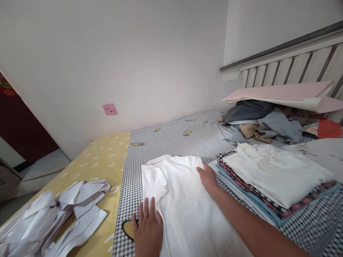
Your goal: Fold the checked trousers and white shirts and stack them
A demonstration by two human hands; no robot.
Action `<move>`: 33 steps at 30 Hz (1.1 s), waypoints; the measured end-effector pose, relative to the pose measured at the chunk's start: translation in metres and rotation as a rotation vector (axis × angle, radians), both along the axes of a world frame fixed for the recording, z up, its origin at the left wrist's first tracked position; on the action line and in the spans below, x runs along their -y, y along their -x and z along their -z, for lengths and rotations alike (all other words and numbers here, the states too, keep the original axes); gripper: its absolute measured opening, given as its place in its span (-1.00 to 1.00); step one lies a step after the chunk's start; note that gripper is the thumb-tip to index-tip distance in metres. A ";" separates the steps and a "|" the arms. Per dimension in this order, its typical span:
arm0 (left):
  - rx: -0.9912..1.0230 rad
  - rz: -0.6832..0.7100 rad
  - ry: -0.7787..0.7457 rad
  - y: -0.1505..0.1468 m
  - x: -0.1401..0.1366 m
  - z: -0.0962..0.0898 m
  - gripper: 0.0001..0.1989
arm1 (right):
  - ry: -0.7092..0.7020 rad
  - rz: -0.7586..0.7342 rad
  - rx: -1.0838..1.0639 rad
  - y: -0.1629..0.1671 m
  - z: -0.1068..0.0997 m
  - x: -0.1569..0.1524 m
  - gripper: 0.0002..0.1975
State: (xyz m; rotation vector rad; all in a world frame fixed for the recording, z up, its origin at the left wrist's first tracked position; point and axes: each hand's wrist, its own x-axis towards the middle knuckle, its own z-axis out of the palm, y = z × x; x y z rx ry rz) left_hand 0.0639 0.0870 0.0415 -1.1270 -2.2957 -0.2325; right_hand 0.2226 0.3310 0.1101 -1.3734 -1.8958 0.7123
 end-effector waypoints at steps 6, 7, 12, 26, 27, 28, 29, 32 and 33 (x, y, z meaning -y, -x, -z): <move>0.015 0.004 -0.018 -0.001 0.001 -0.002 -0.51 | -0.143 -0.284 0.299 0.055 -0.011 0.043 -0.70; 0.021 0.001 -0.020 -0.001 0.001 -0.002 -0.51 | -0.154 -0.337 0.343 0.062 -0.008 0.053 -0.72; 0.059 -0.005 -0.013 -0.001 0.000 -0.002 -0.50 | -0.195 -0.478 0.430 0.051 -0.001 0.089 -0.42; 0.245 -0.003 0.012 -0.010 0.001 -0.021 -0.50 | -0.386 -0.025 0.283 -0.152 0.106 0.116 -0.57; 0.296 -0.004 0.020 -0.010 0.001 -0.024 -0.49 | -0.359 -0.027 0.267 -0.151 0.102 0.118 -0.60; 0.351 -0.005 0.024 -0.009 0.002 -0.026 -0.49 | -0.329 -0.038 0.248 -0.150 0.097 0.118 -0.63; 0.411 -0.009 0.027 -0.008 0.005 -0.028 -0.49 | -0.295 -0.058 0.230 -0.150 0.090 0.119 -0.67; 0.569 -0.026 0.026 -0.007 0.016 -0.029 -0.47 | -0.199 -0.123 0.163 -0.156 0.069 0.123 -0.79; 0.607 -0.030 0.025 -0.008 0.021 -0.029 -0.46 | -0.164 -0.152 0.122 -0.160 0.063 0.127 -0.79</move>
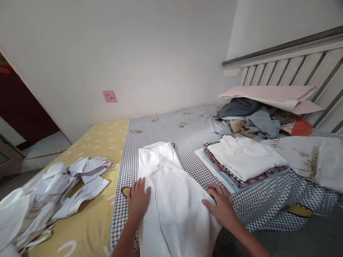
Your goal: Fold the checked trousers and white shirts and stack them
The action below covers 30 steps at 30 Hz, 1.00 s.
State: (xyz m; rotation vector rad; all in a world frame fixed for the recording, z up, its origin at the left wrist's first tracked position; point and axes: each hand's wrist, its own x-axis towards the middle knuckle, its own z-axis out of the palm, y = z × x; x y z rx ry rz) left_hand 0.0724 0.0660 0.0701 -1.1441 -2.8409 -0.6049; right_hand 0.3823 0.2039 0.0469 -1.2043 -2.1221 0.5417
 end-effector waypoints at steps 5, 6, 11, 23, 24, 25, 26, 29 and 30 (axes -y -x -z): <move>0.116 -0.019 -0.024 -0.017 0.027 0.004 -0.45 | 0.280 -0.176 -0.214 -0.010 -0.028 0.042 -0.84; 0.137 -0.025 -0.042 -0.022 0.032 0.005 -0.46 | 0.322 -0.203 -0.232 -0.010 -0.033 0.053 -0.84; 0.157 -0.010 -0.220 -0.047 0.065 0.028 -0.49 | 0.430 -0.425 -0.097 -0.016 -0.046 0.099 -0.59; 0.570 -0.092 -0.620 -0.100 0.146 0.080 -0.36 | 0.823 0.043 -0.518 -0.051 0.018 0.063 -0.39; 0.593 -0.146 -0.613 -0.101 0.148 0.081 -0.36 | 0.852 0.046 -0.489 -0.048 0.019 0.064 -0.39; 0.596 -0.193 -0.596 -0.102 0.149 0.082 -0.36 | 0.887 0.025 -0.460 -0.043 0.020 0.068 -0.38; 0.585 -0.231 -0.572 -0.102 0.151 0.083 -0.37 | 0.921 -0.008 -0.447 -0.037 0.021 0.072 -0.36; 0.530 -0.235 -0.499 -0.101 0.152 0.085 -0.46 | 0.975 -0.132 -0.542 -0.014 0.019 0.089 -0.34; 0.500 -0.216 -0.467 -0.100 0.153 0.085 -0.49 | 0.966 -0.165 -0.588 -0.006 0.016 0.093 -0.33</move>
